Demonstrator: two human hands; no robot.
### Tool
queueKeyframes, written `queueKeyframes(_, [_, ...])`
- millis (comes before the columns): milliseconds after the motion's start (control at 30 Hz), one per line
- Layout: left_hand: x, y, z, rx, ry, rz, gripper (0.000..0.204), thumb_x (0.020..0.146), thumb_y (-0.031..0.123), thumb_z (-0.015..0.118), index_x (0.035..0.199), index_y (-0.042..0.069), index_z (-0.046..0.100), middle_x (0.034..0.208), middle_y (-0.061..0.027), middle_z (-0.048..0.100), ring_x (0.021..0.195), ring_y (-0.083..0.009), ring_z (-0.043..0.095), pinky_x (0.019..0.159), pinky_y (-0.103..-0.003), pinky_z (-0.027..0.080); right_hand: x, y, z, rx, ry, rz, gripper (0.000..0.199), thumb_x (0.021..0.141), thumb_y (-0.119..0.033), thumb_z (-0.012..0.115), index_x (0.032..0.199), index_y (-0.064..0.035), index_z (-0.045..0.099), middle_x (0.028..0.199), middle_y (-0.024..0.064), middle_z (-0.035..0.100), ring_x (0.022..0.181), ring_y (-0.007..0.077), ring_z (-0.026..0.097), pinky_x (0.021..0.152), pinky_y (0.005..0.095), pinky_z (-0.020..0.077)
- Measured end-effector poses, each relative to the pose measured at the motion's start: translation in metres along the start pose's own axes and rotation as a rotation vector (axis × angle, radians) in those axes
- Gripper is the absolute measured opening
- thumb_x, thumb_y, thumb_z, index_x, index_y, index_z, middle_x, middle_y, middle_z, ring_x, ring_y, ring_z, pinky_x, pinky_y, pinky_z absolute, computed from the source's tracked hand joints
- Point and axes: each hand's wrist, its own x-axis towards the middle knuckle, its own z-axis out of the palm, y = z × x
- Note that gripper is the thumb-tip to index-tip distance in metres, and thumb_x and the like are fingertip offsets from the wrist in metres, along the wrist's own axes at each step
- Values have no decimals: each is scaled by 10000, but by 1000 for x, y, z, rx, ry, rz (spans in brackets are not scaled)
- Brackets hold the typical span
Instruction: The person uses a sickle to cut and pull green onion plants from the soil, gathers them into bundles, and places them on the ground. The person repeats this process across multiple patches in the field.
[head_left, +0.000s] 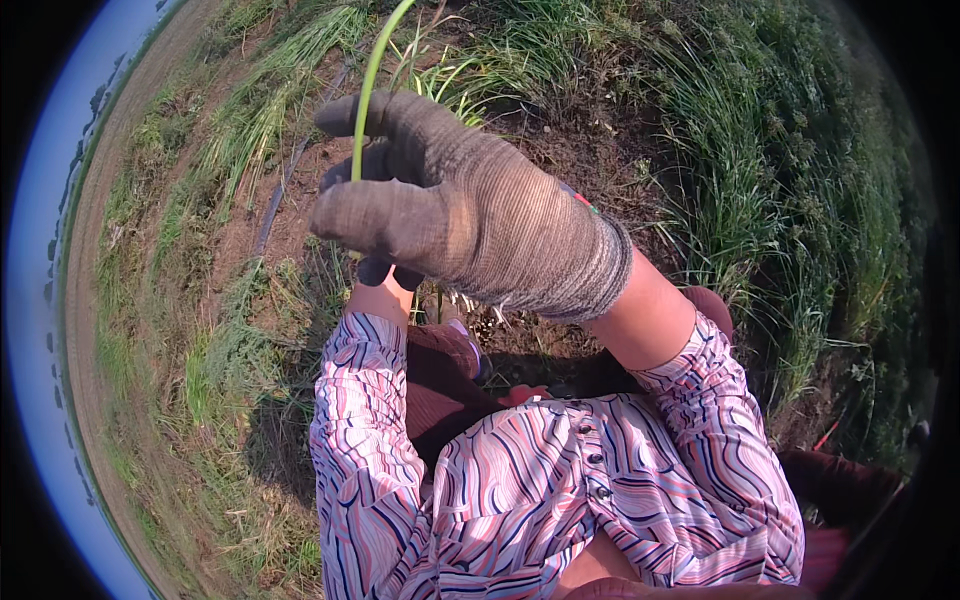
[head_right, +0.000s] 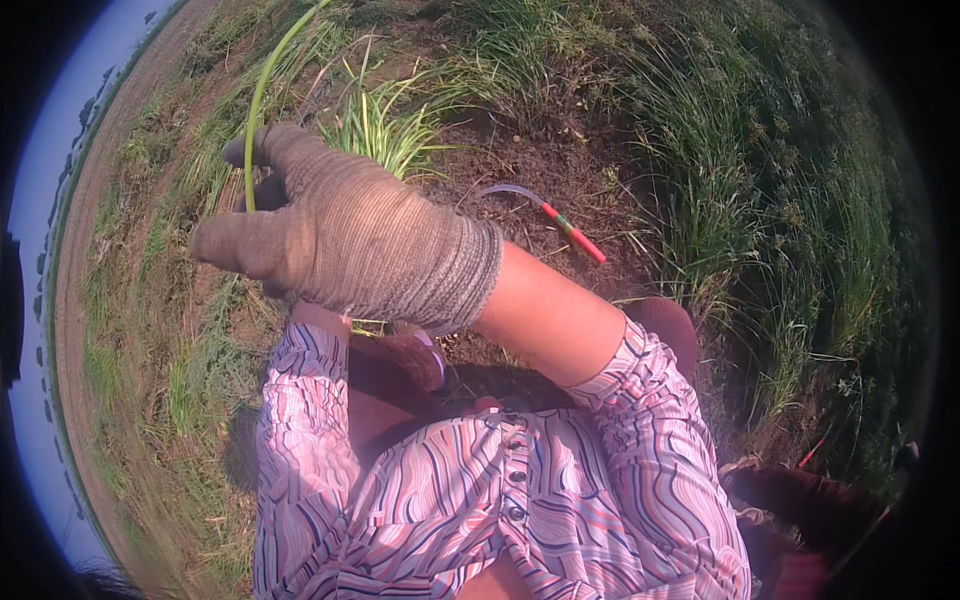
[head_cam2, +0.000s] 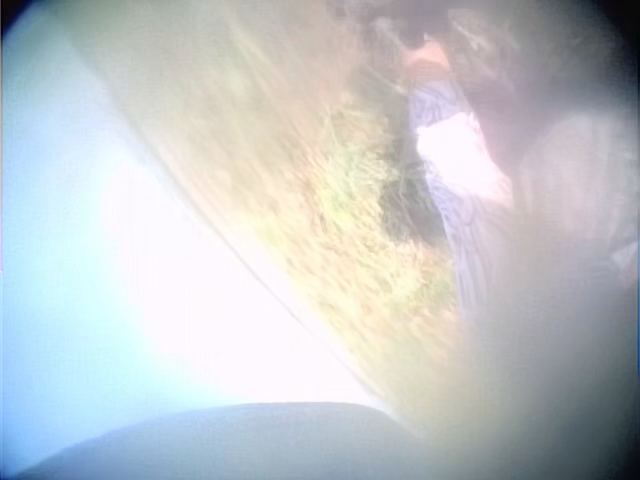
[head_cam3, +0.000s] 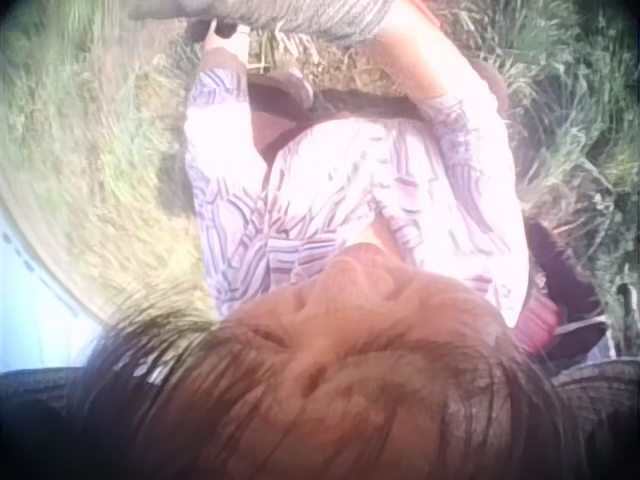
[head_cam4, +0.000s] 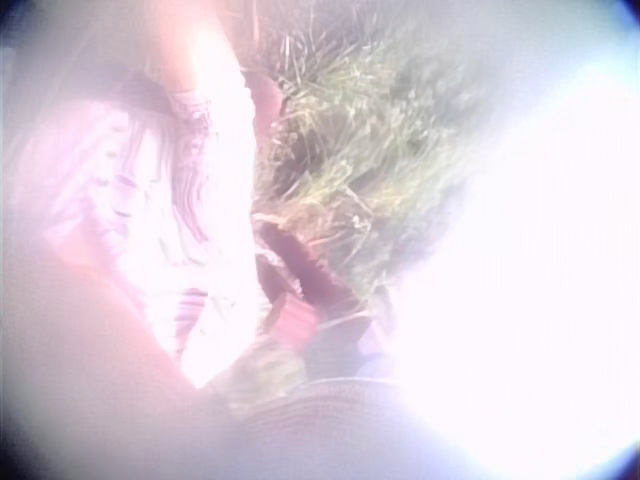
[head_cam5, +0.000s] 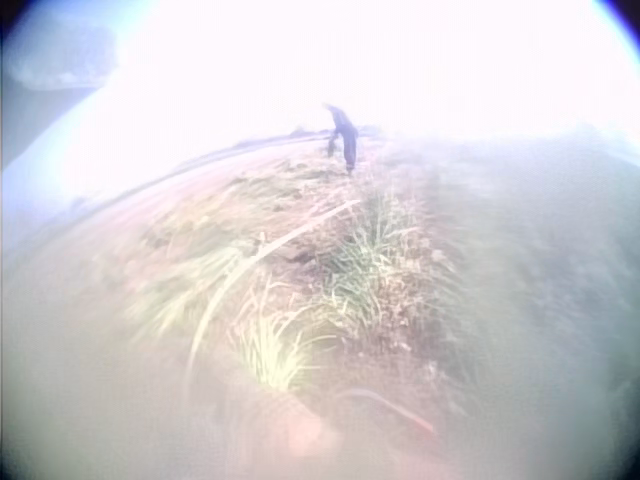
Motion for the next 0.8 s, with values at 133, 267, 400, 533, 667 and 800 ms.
queueKeyframes(133, [-14,7,9,-56,-42,-52,237,882,43,845,1086,-40,761,954,-98,773,813,-232,739,749,-366,599,12,4,1,-527,122,-395,517,987,-431,796,1267,-10,691,1067,128,757,978,236,727,872,390,585])
queueKeyframes(267, [-2,-4,33,-241,-198,-57,261,913,32,807,1144,-70,742,997,-116,782,864,-243,761,799,-373,630,30,112,-88,-708,391,198,574,1060,-548,670,1244,-5,708,1033,113,784,1005,245,746,919,384,586])
queueKeyframes(400, [-13,2,50,-377,-208,125,320,950,-4,733,1266,-38,693,1067,-91,770,951,-236,754,854,-368,629,24,178,-95,-702,386,496,687,1078,-655,546,1334,-34,689,1176,229,767,1128,418,724,1025,461,552])
queueKeyframes(533, [-13,-2,60,-624,-319,215,286,966,-5,701,1252,-6,705,1151,-79,762,1005,-215,750,887,-361,626,12,199,-67,-165,184,247,623,1139,-580,510,1413,-36,638,1212,100,715,1133,220,631,1086,365,495])
queueKeyframes(667, [-24,11,71,-612,-312,248,266,962,-11,714,1228,-15,716,1119,-86,766,984,-214,756,915,-342,618,2,193,-74,-50,363,186,591,1144,-569,504,1341,-32,655,1097,41,704,1020,164,622,1009,342,512])
queueKeyframes(800, [-25,17,70,-377,-115,187,266,940,7,747,1204,-22,733,1063,-98,769,971,-213,757,885,-341,624,-27,131,-118,-845,548,325,596,1119,-595,531,1196,-31,710,942,32,722,862,157,676,821,328,559])
